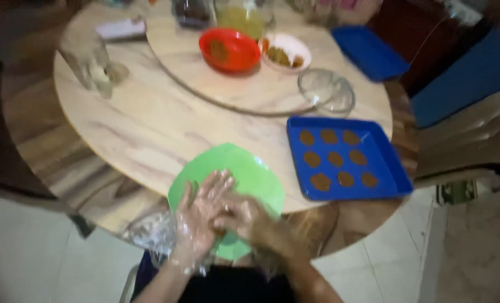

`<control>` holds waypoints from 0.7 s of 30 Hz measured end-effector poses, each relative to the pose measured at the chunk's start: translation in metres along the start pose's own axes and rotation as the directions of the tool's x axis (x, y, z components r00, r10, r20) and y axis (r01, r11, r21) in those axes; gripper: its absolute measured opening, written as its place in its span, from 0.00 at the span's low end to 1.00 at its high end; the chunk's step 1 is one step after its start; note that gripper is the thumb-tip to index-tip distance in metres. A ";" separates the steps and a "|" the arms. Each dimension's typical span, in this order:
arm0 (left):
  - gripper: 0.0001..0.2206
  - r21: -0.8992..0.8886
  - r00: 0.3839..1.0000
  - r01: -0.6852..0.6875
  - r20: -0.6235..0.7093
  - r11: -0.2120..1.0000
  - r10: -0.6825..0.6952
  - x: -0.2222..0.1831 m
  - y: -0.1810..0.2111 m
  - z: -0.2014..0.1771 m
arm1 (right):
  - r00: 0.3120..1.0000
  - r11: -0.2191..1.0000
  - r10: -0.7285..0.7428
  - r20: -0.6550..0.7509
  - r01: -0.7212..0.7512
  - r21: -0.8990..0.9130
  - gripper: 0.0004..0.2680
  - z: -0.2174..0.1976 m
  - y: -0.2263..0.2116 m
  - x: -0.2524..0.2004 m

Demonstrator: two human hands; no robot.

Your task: Rolling small pieces of dough into balls and arranging them in a grid on a baking tray.

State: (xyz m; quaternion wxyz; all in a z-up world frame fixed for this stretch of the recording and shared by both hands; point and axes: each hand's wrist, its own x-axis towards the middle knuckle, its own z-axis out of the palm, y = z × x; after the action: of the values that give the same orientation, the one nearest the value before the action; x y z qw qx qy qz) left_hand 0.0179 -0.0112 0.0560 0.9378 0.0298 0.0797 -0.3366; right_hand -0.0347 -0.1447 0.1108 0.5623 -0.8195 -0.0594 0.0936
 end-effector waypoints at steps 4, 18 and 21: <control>0.40 0.237 0.984 -0.059 -0.150 0.970 0.096 -0.010 -0.003 0.021 | 0.998 0.978 0.041 -0.051 -0.030 0.204 0.04 -0.003 -0.028 0.011; 0.29 0.136 0.932 -0.094 -0.337 0.986 0.135 -0.010 -0.007 0.018 | 0.991 0.927 0.018 0.134 -0.067 0.370 0.04 -0.005 0.015 0.060; 0.31 0.179 0.917 -0.064 -0.378 0.982 0.129 -0.014 -0.012 0.045 | 0.994 0.912 -0.002 0.114 -0.045 0.408 0.07 -0.011 0.034 0.068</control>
State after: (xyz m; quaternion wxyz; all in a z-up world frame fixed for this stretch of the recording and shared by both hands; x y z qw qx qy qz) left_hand 0.0057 -0.0169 0.1026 0.9134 0.1762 0.2341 -0.2826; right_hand 0.0338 -0.1530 0.0770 0.7164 -0.6774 -0.0609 0.1557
